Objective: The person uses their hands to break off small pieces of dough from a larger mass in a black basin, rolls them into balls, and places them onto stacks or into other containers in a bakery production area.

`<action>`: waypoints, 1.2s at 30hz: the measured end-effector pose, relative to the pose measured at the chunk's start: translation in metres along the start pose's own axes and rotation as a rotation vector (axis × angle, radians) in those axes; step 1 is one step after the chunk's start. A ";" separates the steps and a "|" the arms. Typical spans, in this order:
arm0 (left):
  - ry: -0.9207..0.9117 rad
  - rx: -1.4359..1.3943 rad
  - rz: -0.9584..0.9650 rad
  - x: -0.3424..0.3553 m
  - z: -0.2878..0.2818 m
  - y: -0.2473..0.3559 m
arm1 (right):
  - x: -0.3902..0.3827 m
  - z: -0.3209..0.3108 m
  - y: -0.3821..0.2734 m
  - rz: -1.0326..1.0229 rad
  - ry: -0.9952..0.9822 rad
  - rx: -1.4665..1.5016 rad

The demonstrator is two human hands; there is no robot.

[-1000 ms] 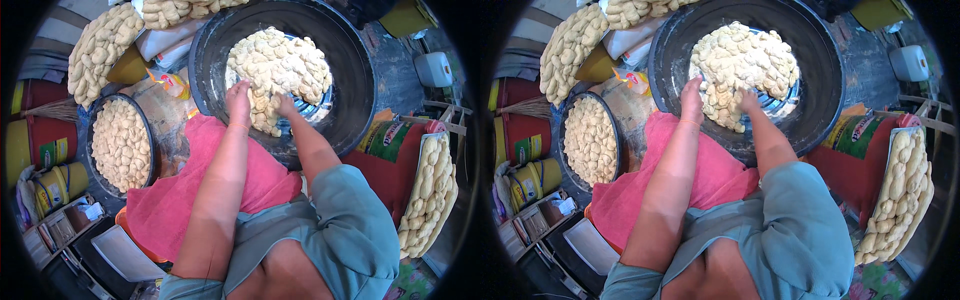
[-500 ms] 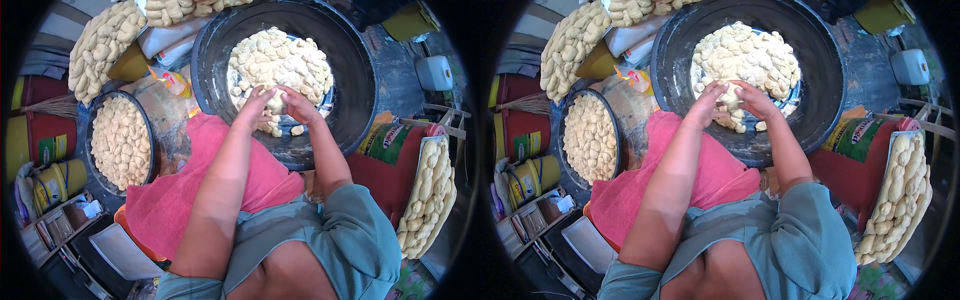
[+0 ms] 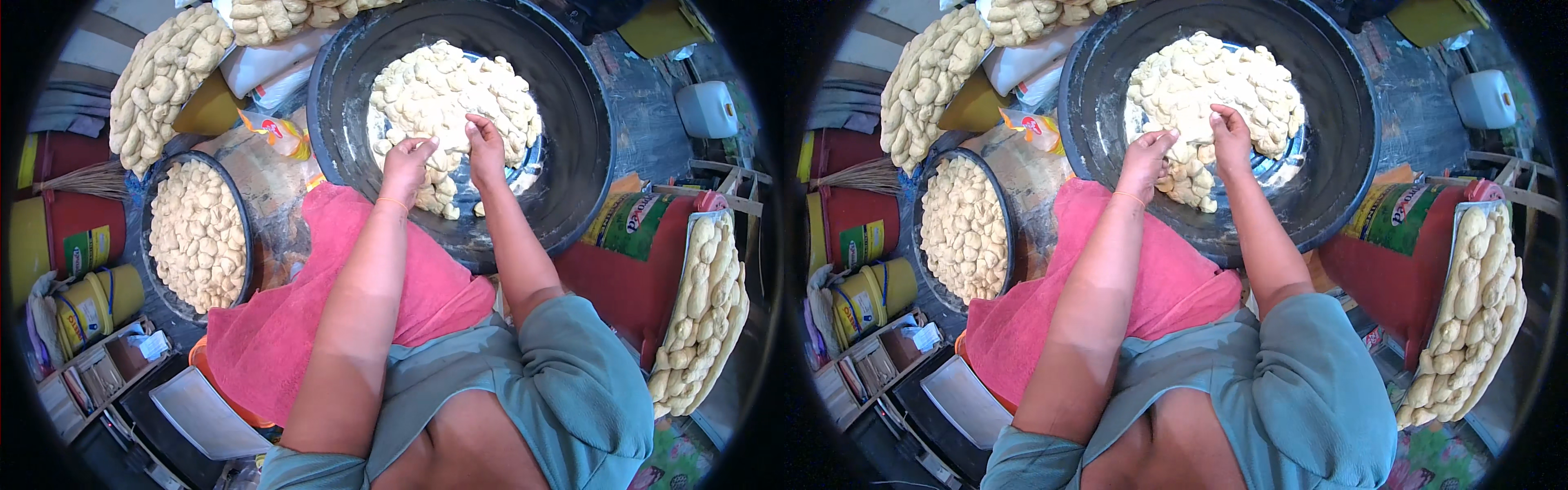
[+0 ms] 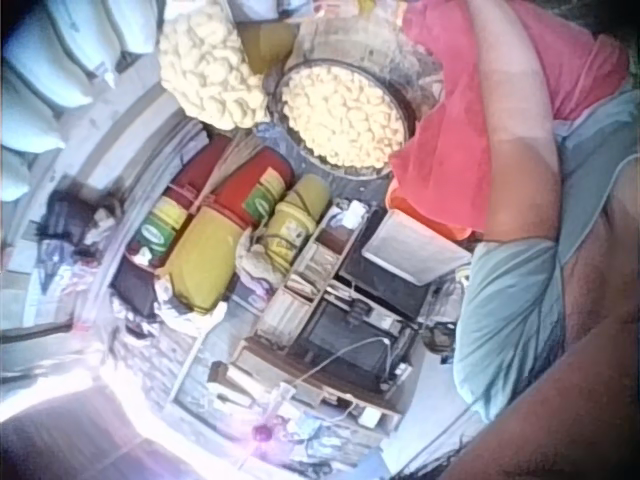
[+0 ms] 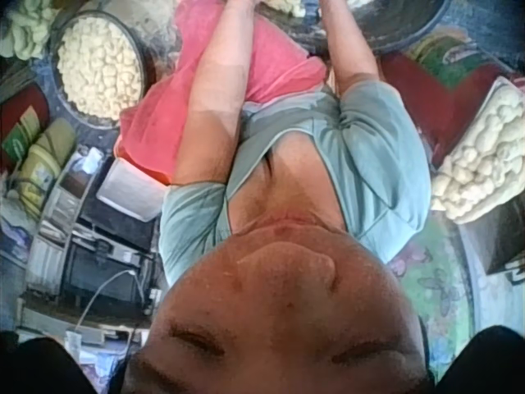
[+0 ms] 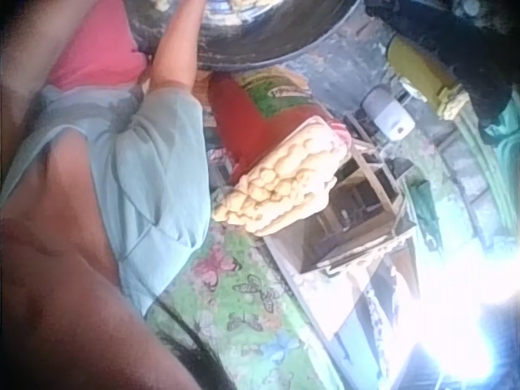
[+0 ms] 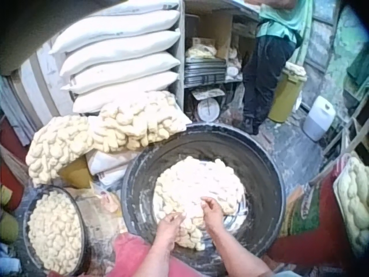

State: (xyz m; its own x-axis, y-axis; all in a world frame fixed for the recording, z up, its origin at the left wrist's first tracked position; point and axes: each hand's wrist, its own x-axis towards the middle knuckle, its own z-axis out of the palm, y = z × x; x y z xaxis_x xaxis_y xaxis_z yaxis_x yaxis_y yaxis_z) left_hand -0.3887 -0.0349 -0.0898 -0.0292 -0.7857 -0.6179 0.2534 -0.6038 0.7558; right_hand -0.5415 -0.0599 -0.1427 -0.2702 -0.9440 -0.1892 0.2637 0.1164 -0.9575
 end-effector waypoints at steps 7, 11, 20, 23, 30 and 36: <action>0.391 -0.097 0.235 0.022 -0.018 -0.013 | 0.044 -0.060 0.064 -0.251 0.085 -0.850; 0.531 0.051 0.331 0.030 -0.009 -0.016 | 0.042 -0.067 0.128 0.154 -0.325 -1.163; 0.448 0.046 0.209 0.035 -0.023 -0.023 | 0.006 -0.044 0.112 0.661 -0.496 -0.525; 0.208 -0.097 0.052 0.020 -0.016 -0.016 | 0.000 -0.034 0.054 0.803 -0.560 -0.032; -0.012 -0.044 0.018 0.001 0.000 0.000 | -0.009 0.000 -0.046 0.472 -0.636 -0.051; 0.394 -0.109 0.298 0.011 -0.020 -0.005 | 0.033 -0.021 -0.008 0.381 -0.719 -0.513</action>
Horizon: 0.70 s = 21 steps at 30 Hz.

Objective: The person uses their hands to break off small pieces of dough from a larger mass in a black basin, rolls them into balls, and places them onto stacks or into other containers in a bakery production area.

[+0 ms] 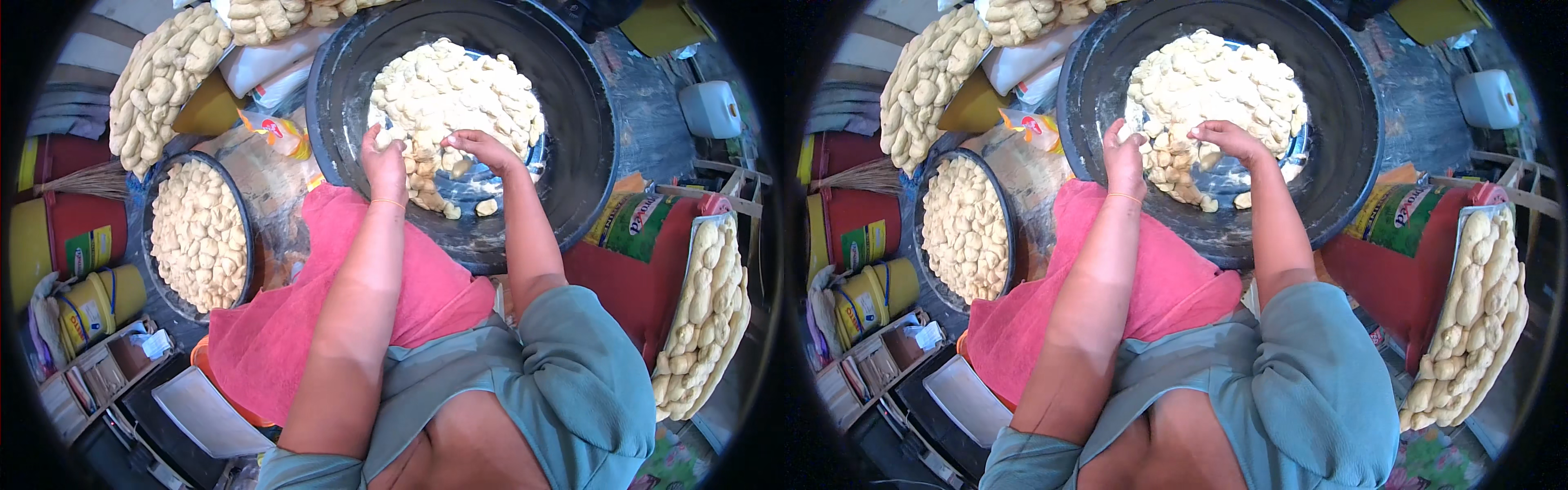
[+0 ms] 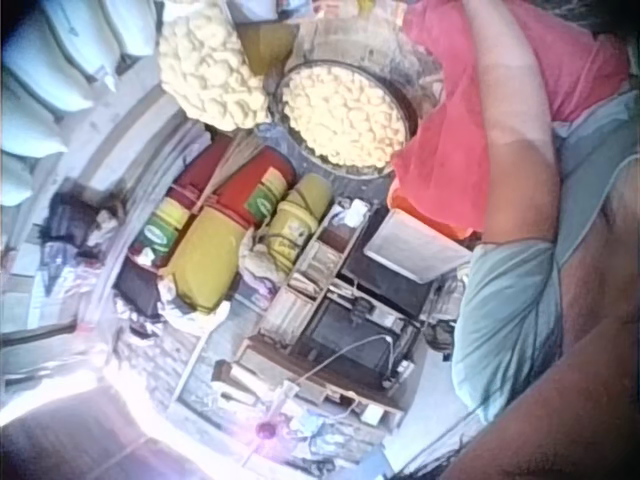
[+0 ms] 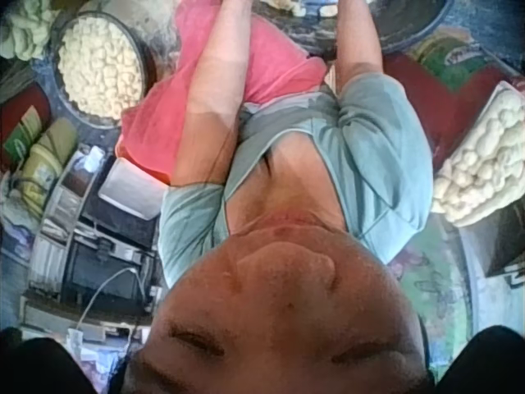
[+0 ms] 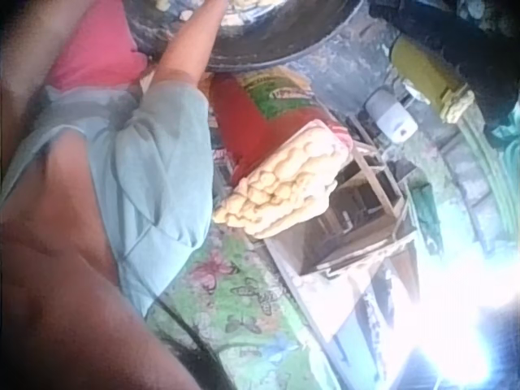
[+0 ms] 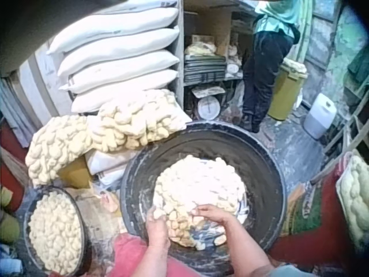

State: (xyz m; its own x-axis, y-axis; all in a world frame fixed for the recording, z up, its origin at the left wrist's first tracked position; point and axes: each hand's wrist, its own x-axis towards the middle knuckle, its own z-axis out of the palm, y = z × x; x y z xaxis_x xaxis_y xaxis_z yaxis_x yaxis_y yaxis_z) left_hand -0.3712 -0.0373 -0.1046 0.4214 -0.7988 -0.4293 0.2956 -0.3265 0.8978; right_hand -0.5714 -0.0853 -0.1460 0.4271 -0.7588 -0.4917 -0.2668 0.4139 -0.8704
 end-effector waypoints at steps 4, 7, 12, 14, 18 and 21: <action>0.104 0.233 0.061 0.004 -0.002 -0.002 | 0.070 -0.008 0.089 0.232 0.323 -0.009; -0.099 0.228 -0.003 -0.016 0.079 0.002 | 0.074 -0.100 0.186 0.334 0.765 -0.237; 0.097 0.285 -0.033 0.012 -0.003 -0.014 | 0.086 0.117 0.120 0.173 0.526 -0.717; 0.080 0.281 -0.040 0.013 0.011 -0.015 | 0.071 0.105 0.129 0.067 0.516 -0.768; 0.177 0.317 0.000 0.017 0.005 -0.015 | 0.032 0.068 0.137 -0.122 -0.179 -0.982; 0.120 0.216 -0.010 0.031 0.007 -0.017 | 0.017 0.017 0.171 0.222 -0.488 -1.028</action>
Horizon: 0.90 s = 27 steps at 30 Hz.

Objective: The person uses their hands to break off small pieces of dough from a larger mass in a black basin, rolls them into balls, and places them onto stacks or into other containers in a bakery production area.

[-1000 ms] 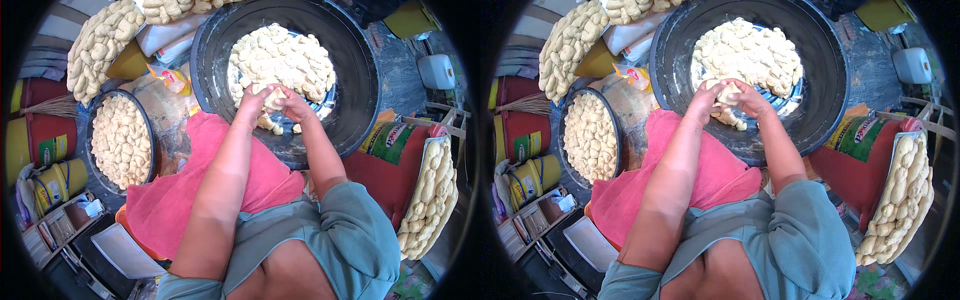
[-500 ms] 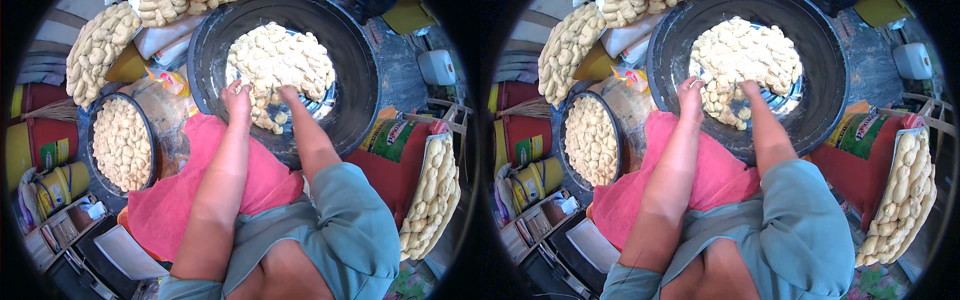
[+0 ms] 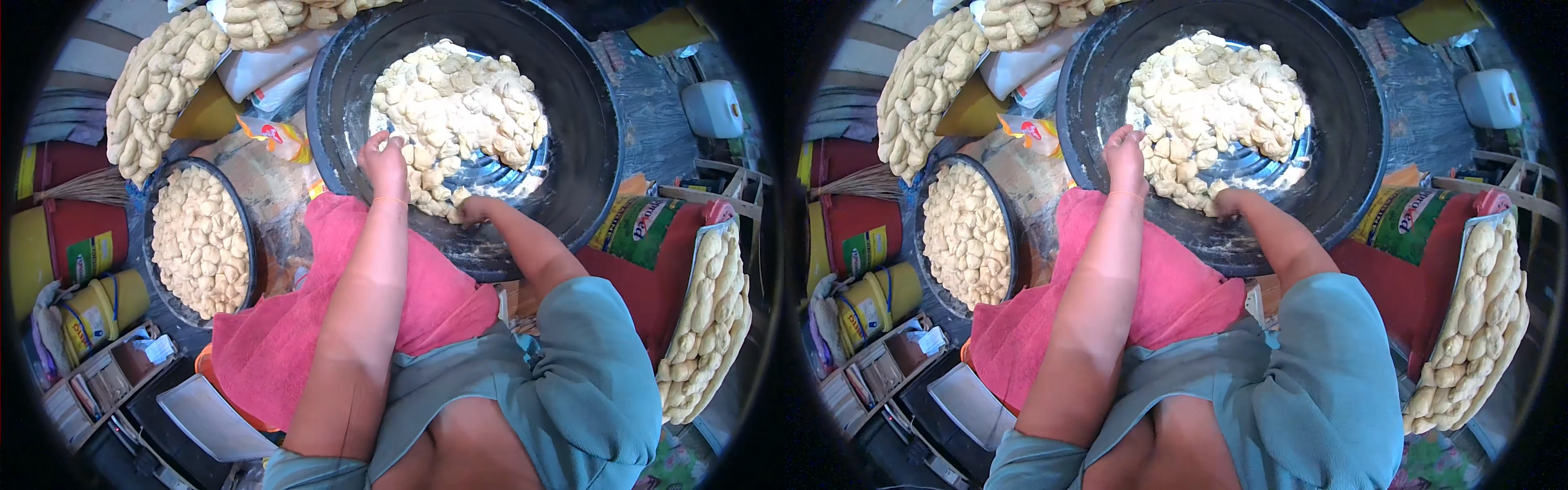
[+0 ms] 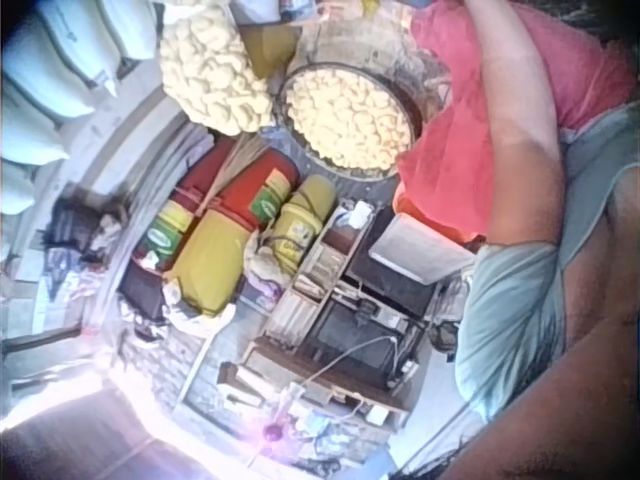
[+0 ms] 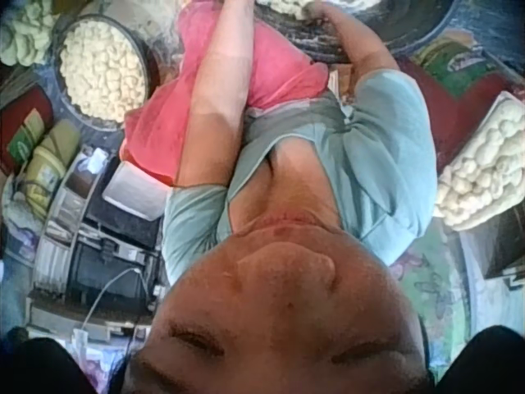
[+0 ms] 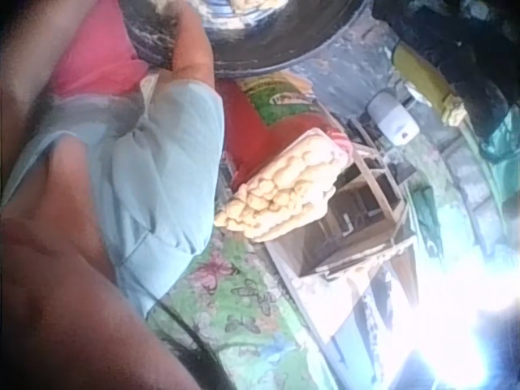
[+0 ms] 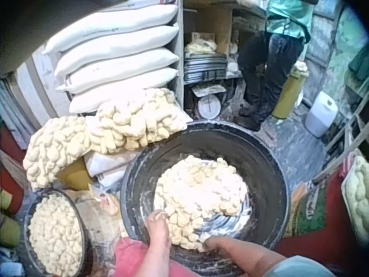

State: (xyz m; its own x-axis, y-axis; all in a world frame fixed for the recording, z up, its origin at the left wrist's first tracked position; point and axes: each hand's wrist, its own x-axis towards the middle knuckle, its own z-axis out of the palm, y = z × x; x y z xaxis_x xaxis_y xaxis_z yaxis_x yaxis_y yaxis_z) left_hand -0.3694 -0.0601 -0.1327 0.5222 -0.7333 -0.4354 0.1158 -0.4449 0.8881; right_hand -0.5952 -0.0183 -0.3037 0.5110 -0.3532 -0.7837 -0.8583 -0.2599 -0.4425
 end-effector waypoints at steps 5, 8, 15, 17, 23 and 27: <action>-0.081 -0.090 -0.017 0.016 0.005 0.006 | 0.013 0.018 0.052 0.484 0.522 0.800; -0.108 -0.195 -0.065 0.026 0.017 0.007 | 0.042 0.018 0.010 0.366 0.630 1.078; -0.055 -0.414 -0.172 0.050 0.004 0.030 | 0.015 -0.056 -0.049 -0.309 0.008 0.785; -0.049 -0.398 -0.169 0.053 -0.005 0.030 | -0.009 -0.089 -0.050 -0.270 -0.137 1.010; -0.220 -0.300 -0.190 0.052 0.015 0.039 | 0.023 -0.081 0.063 0.370 0.877 0.896; -0.233 -0.293 -0.192 0.059 0.012 0.029 | 0.062 -0.036 0.012 0.634 1.152 0.732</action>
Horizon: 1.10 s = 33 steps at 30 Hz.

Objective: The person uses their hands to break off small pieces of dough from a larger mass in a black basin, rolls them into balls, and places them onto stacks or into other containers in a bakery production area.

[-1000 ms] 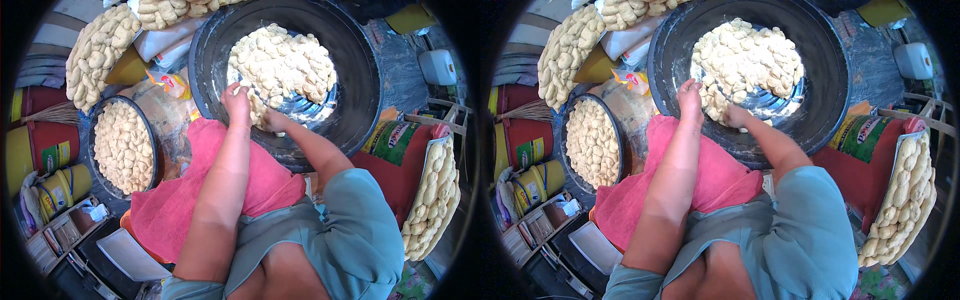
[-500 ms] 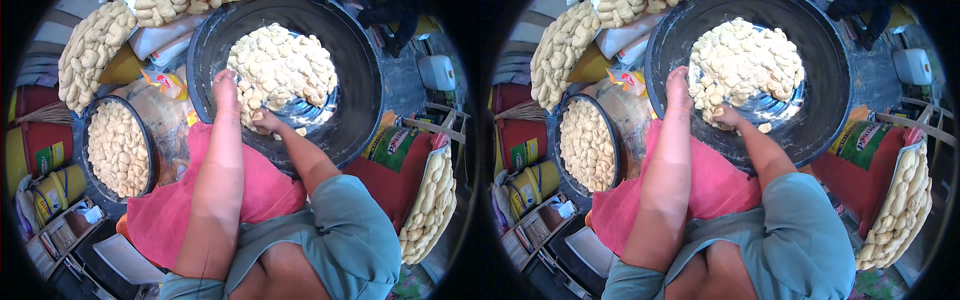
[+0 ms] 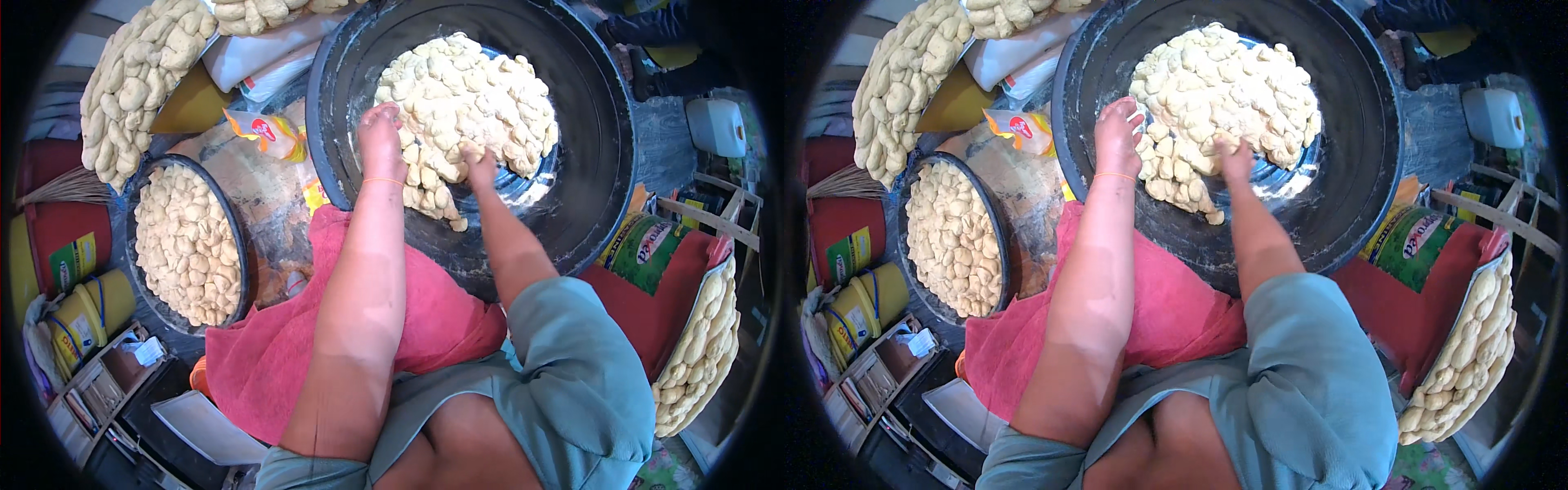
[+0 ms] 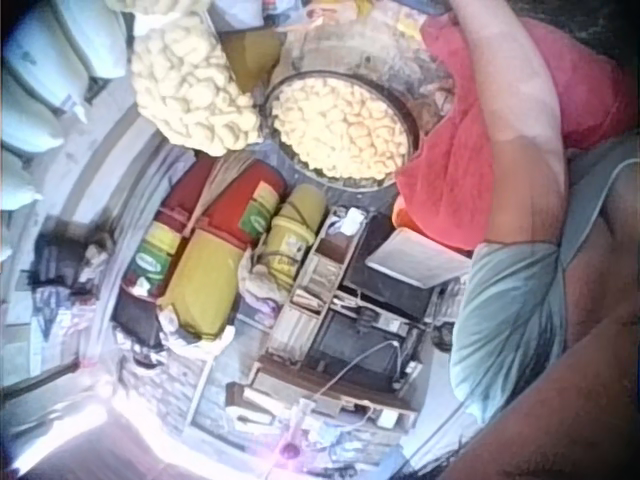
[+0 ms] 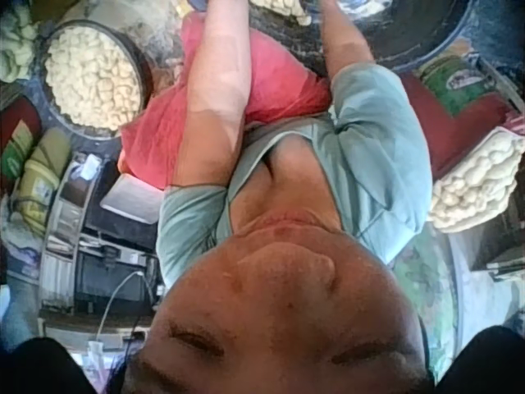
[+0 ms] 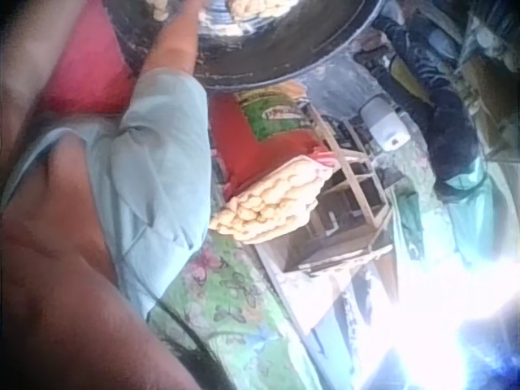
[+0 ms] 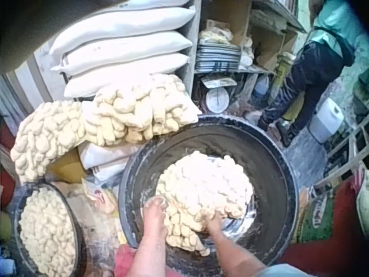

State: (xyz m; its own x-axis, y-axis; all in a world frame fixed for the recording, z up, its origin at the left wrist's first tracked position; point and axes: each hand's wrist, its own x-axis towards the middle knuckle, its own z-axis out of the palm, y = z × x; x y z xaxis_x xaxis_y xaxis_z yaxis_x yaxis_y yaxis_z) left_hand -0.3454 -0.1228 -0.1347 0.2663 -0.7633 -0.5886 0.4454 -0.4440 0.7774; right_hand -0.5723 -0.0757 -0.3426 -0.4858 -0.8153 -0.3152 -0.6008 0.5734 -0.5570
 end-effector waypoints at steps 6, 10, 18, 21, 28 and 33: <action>0.019 -0.063 -0.017 -0.002 -0.010 0.004 | -0.043 -0.043 -0.008 -0.484 -0.921 0.022; -0.002 -0.048 -0.018 -0.007 -0.006 0.009 | 0.004 -0.081 0.011 -0.262 -1.124 0.116; -0.020 -0.047 -0.046 -0.008 0.006 0.007 | -0.064 0.022 -0.064 -0.293 -0.343 -0.484; -0.032 -0.067 -0.049 -0.008 0.008 0.009 | -0.078 0.034 -0.058 -0.639 -0.418 -0.530; -0.010 -0.099 -0.055 -0.008 0.006 0.010 | -0.039 -0.083 -0.063 -0.554 -1.036 -0.673; 0.007 -0.124 -0.006 -0.009 -0.003 0.012 | -0.008 -0.044 -0.122 -0.697 -0.720 -0.529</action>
State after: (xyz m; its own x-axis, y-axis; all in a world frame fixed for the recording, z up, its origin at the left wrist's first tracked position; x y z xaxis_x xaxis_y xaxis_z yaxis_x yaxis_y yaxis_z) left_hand -0.3400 -0.1199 -0.1201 0.2694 -0.7573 -0.5950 0.5491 -0.3867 0.7409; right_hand -0.5233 -0.1351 -0.2382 0.4355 -0.7297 -0.5271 -0.8736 -0.2012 -0.4431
